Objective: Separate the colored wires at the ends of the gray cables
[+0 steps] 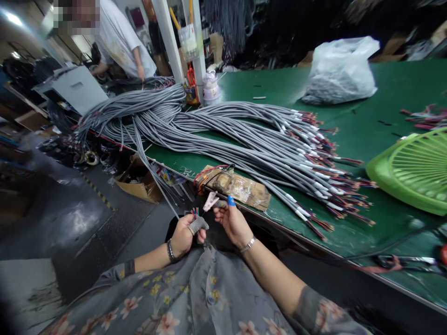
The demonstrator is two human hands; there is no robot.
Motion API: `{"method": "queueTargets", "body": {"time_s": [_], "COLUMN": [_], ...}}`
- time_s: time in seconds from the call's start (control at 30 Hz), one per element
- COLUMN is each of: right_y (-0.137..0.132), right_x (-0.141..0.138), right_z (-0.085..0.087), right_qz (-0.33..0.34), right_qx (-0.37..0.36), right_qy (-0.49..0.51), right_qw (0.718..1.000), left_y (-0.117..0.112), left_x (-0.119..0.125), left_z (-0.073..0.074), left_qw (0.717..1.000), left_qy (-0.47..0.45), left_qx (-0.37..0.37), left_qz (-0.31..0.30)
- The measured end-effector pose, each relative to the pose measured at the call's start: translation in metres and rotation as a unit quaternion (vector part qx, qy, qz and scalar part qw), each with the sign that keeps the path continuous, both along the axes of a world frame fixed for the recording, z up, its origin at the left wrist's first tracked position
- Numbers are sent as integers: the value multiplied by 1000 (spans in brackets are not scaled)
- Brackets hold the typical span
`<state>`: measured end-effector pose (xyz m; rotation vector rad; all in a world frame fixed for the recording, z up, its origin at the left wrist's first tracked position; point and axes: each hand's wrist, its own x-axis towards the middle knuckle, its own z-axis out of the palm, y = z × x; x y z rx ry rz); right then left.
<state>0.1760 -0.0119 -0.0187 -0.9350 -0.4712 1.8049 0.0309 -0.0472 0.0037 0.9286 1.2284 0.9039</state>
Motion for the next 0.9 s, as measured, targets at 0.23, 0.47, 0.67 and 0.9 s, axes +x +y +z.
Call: {"method": "queueTargets", "body": {"time_s": [0.23,0.47,0.67,0.9], "right_y": [-16,-15,3,8], "right_x": [34,85,102,109], "right_z": [6,41,56,48], "right_qz": [9,-50,-13,-15], "right_qx": [112,309,374,367], "right_qy": [-221,-461,-568,-574], "right_qw": [969,830,733,732], "left_y": [6,27,66,126], "left_x": [-13,-28,-44,-52], "left_z": [-12,-25,-4,31], "left_qw": [997,986,951,849], "left_qy": [25,69,185,394], "left_qx": [64,149,247,353], "left_qz": [-26,18,22,-13]}}
